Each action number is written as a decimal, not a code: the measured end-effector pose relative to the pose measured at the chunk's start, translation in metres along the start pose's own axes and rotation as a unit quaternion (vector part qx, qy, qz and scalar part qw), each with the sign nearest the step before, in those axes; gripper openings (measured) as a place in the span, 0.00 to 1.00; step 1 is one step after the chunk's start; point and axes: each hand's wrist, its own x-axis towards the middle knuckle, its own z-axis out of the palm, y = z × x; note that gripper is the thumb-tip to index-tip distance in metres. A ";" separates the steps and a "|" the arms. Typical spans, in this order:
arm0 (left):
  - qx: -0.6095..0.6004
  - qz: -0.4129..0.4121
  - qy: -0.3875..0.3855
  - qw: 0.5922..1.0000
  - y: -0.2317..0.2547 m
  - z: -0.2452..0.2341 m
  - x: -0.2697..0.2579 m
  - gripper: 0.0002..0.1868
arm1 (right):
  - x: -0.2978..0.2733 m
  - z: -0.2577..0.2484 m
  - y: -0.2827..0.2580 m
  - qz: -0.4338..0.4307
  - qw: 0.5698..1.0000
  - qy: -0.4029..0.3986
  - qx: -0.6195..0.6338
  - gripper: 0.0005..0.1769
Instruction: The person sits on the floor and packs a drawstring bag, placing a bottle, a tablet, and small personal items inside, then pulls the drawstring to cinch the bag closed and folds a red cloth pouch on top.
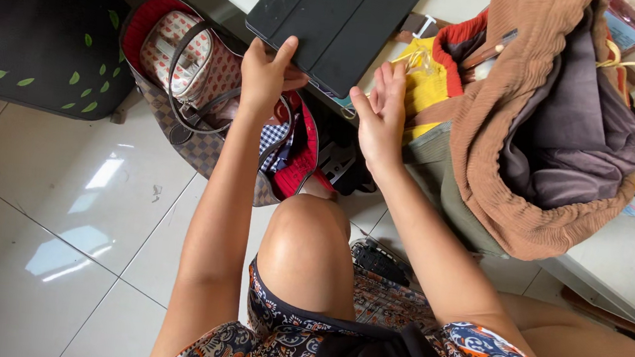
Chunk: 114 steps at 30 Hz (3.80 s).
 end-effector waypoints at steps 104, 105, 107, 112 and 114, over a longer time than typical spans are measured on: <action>0.283 0.098 -0.303 0.905 0.158 0.148 -0.272 0.20 | -0.164 -0.140 -0.279 -0.149 0.987 0.057 -0.013 0.14; 0.195 0.073 -0.330 0.921 0.161 0.139 -0.275 0.17 | -0.163 -0.129 -0.281 -0.144 0.989 0.041 -0.004 0.14; 0.017 0.020 -0.375 0.927 0.166 0.117 -0.279 0.11 | -0.158 -0.102 -0.285 -0.143 0.990 0.002 -0.003 0.18; 0.184 0.085 -0.270 0.941 0.175 0.032 -0.271 0.10 | -0.126 -0.053 -0.297 -0.088 0.988 -0.123 -0.010 0.27; 0.217 0.107 -0.250 0.937 0.174 0.003 -0.260 0.09 | -0.113 -0.044 -0.292 -0.150 0.922 -0.295 -0.201 0.22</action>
